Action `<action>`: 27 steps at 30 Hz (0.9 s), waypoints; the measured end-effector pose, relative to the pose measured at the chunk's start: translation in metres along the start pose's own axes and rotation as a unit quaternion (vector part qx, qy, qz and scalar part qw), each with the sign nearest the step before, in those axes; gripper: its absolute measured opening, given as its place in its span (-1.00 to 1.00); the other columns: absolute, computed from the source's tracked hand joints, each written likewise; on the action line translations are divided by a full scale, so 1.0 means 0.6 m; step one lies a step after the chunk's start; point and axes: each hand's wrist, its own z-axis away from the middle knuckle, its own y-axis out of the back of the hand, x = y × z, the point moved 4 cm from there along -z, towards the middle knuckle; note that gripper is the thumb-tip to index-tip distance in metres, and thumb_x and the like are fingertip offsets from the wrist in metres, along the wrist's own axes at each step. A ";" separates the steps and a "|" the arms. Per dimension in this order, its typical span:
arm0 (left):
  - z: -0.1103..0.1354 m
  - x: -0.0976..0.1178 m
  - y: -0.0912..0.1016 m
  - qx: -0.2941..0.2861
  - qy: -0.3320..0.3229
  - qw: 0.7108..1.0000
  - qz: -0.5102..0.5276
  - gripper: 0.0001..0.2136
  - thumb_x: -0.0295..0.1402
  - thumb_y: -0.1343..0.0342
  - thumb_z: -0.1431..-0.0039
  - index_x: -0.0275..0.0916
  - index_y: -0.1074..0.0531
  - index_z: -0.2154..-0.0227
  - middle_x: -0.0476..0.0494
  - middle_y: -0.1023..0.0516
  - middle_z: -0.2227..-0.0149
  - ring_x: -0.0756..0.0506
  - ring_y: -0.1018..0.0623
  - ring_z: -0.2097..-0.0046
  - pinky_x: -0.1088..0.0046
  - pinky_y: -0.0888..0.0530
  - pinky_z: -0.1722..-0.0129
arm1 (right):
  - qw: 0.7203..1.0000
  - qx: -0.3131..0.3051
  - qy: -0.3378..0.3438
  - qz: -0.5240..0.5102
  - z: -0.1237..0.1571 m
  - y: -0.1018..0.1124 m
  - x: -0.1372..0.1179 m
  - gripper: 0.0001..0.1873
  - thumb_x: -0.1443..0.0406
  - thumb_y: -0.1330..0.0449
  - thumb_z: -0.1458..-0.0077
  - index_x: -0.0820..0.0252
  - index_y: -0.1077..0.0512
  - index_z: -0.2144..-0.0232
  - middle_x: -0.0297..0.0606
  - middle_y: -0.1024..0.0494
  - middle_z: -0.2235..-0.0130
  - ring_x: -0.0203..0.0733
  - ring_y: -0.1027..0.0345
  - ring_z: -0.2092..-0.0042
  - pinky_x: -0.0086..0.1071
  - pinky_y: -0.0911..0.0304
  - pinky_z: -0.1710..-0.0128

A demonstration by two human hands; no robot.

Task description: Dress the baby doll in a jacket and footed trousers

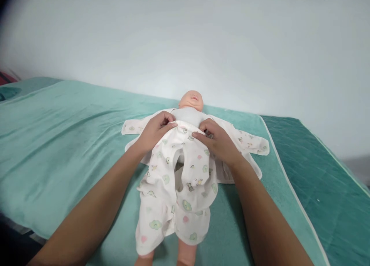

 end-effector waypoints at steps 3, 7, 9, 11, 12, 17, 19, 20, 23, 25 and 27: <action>-0.004 -0.002 -0.003 0.012 0.014 0.999 -0.034 -0.86 -0.24 0.00 -0.28 -0.18 -0.29 0.32 -0.05 -0.46 0.25 -0.07 -0.40 0.23 0.41 -0.30 0.22 | 1.000 -0.005 0.008 0.013 -0.006 -0.004 0.001 -0.70 0.08 -0.17 -0.18 0.09 -0.26 0.47 -0.36 -0.34 0.34 -0.22 -0.18 0.30 -0.34 -0.13 0.28; -0.033 -0.020 -0.006 0.009 0.030 0.997 -0.076 -0.88 -0.24 0.03 -0.29 -0.16 -0.23 0.30 -0.01 -0.42 0.29 -0.06 -0.38 0.26 0.41 -0.26 0.25 | 0.999 0.025 -0.039 0.023 -0.031 -0.008 0.020 -0.67 0.03 -0.13 -0.19 0.09 -0.28 0.48 -0.40 -0.26 0.46 -0.25 -0.11 0.39 -0.35 -0.07 0.37; -0.056 -0.034 -0.007 0.003 0.044 0.996 -0.077 -0.87 -0.25 0.02 -0.29 -0.17 -0.21 0.32 0.00 -0.40 0.32 -0.06 -0.37 0.28 0.41 -0.25 0.26 | 0.997 0.041 -0.058 0.014 -0.051 -0.009 0.033 -0.65 0.01 -0.13 -0.18 0.09 -0.28 0.48 -0.43 -0.22 0.50 -0.26 -0.09 0.41 -0.36 -0.04 0.39; -0.077 -0.048 -0.008 -0.001 0.067 0.995 -0.071 -0.86 -0.26 0.02 -0.28 -0.17 -0.19 0.34 -0.01 -0.38 0.34 -0.06 -0.36 0.30 0.41 -0.25 0.27 | 0.996 0.044 -0.076 -0.008 -0.072 -0.012 0.046 -0.64 -0.01 -0.13 -0.16 0.10 -0.29 0.48 -0.44 -0.22 0.51 -0.27 -0.08 0.43 -0.36 -0.04 0.40; -0.086 -0.054 -0.009 -0.003 0.078 0.995 -0.069 -0.86 -0.27 0.02 -0.28 -0.18 -0.19 0.35 -0.01 -0.38 0.34 -0.06 -0.36 0.30 0.41 -0.25 0.27 | 0.995 0.041 -0.085 -0.024 -0.081 -0.013 0.052 -0.63 -0.03 -0.14 -0.15 0.10 -0.30 0.48 -0.44 -0.24 0.52 -0.27 -0.08 0.43 -0.37 -0.04 0.40; -0.096 -0.057 -0.012 -0.014 0.085 0.991 -0.102 -0.88 -0.25 0.02 -0.28 -0.17 -0.23 0.31 -0.03 -0.43 0.35 -0.09 -0.39 0.31 0.38 -0.25 0.28 | 0.982 0.031 -0.138 -0.126 -0.088 -0.015 0.070 -0.60 -0.08 -0.22 -0.05 0.09 -0.34 0.46 -0.44 -0.30 0.55 -0.30 -0.08 0.50 -0.38 -0.04 0.47; -0.093 -0.053 -0.013 -0.028 0.052 0.990 -0.131 -0.86 -0.22 0.04 -0.30 -0.17 -0.28 0.28 -0.06 -0.46 0.33 -0.11 -0.40 0.29 0.37 -0.25 0.27 | 0.976 0.025 -0.159 -0.145 -0.079 -0.013 0.073 -0.61 -0.09 -0.23 -0.05 0.08 -0.37 0.41 -0.42 -0.36 0.52 -0.28 -0.13 0.50 -0.38 -0.04 0.49; -0.092 -0.050 -0.013 -0.032 0.027 0.988 -0.148 -0.84 -0.20 0.04 -0.30 -0.18 -0.29 0.28 -0.08 -0.47 0.30 -0.12 -0.41 0.26 0.36 -0.25 0.25 | 0.977 0.017 -0.162 -0.138 -0.074 -0.011 0.074 -0.62 -0.09 -0.22 -0.06 0.07 -0.39 0.39 -0.40 -0.40 0.49 -0.26 -0.16 0.48 -0.37 -0.07 0.48; -0.090 -0.042 -0.009 -0.027 -0.038 0.980 -0.191 -0.81 -0.19 0.02 -0.29 -0.20 -0.32 0.33 -0.15 -0.48 0.19 -0.16 -0.40 0.15 0.34 -0.26 0.17 | 0.994 0.043 -0.092 -0.046 -0.067 -0.001 0.066 -0.70 -0.01 -0.21 -0.09 0.07 -0.43 0.37 -0.31 -0.50 0.34 -0.15 -0.32 0.31 -0.30 -0.20 0.32; -0.093 -0.044 -0.009 -0.037 -0.035 0.979 -0.196 -0.80 -0.18 0.05 -0.31 -0.20 -0.31 0.33 -0.13 -0.48 0.21 -0.15 -0.41 0.17 0.35 -0.27 0.18 | 0.996 0.085 -0.002 0.019 -0.068 0.003 0.055 -0.76 0.07 -0.19 -0.12 0.08 -0.40 0.42 -0.23 -0.53 0.14 -0.07 -0.35 0.10 -0.22 -0.22 0.13; -0.100 -0.052 -0.010 -0.054 -0.003 0.980 -0.190 -0.79 -0.18 0.10 -0.33 -0.19 -0.29 0.33 -0.08 -0.48 0.29 -0.11 -0.42 0.26 0.37 -0.27 0.25 | 0.994 0.102 0.035 0.037 -0.074 0.000 0.054 -0.78 0.11 -0.14 -0.16 0.09 -0.35 0.43 -0.20 -0.50 -0.01 -0.03 -0.32 0.00 -0.18 -0.18 0.04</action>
